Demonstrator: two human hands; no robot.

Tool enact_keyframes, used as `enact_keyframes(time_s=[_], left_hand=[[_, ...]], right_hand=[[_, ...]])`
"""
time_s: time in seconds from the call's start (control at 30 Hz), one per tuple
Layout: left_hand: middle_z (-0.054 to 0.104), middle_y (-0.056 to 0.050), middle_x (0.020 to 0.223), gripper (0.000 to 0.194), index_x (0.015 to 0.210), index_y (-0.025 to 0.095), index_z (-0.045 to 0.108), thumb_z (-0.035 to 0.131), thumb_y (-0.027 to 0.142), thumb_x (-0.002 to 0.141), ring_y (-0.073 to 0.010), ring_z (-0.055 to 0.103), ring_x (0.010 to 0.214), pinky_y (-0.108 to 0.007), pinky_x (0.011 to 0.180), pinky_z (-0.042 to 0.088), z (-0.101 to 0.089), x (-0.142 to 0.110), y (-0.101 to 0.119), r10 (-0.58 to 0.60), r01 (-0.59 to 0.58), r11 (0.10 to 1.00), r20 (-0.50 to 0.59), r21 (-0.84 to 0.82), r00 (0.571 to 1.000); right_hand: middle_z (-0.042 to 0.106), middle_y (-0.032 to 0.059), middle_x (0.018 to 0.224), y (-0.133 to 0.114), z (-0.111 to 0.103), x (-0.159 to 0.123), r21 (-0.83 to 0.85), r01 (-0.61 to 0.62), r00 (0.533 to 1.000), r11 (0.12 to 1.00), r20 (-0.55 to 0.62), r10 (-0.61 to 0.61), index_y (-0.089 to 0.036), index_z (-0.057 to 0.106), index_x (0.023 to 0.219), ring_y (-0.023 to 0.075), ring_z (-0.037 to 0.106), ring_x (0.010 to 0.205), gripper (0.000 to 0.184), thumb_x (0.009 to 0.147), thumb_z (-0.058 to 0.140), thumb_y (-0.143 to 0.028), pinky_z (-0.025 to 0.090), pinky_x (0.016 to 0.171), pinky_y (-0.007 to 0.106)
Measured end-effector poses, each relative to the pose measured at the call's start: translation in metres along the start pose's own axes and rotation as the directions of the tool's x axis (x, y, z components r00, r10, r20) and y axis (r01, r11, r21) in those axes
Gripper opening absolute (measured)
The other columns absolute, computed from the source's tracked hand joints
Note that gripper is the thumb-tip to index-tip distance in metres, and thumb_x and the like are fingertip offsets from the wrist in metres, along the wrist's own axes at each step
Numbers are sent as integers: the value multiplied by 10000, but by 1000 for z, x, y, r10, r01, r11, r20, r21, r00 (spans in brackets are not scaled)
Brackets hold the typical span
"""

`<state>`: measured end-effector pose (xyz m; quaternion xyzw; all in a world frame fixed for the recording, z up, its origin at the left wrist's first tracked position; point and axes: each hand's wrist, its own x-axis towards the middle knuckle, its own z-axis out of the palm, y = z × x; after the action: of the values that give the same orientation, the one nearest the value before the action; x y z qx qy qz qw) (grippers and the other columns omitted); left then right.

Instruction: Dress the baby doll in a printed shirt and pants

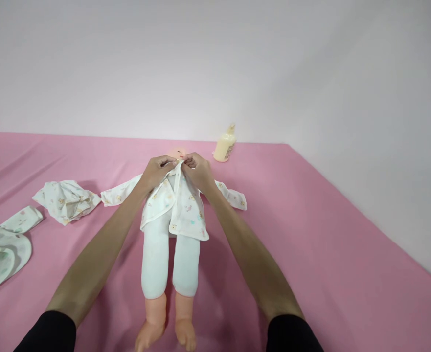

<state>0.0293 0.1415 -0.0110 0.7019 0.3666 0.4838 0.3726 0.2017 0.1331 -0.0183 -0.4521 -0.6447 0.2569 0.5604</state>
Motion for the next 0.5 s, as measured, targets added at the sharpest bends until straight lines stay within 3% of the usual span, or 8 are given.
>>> enact_keyframes(time_s=[0.2,0.5], left_hand=[[735,-65,940,338,966,144,757,662,439,833,-161,620,806,-270,761,458,2,0,0,-11,11,1000,12,-13,1000],[594,5,723,279,790,152,690,616,411,859,-104,456,649,-239,627,348,4,-3,2,75,-72,996,-44,59,996]], right_hand=[[701,9,770,2,1,-1,95,-33,999,995,3,33,-218,644,845,185,677,757,110,744,678,-245,545,742,333],[705,15,806,4,2,-1,136,11,1000,991,5,-12,-213,640,876,175,678,789,128,757,683,-232,545,801,334]])
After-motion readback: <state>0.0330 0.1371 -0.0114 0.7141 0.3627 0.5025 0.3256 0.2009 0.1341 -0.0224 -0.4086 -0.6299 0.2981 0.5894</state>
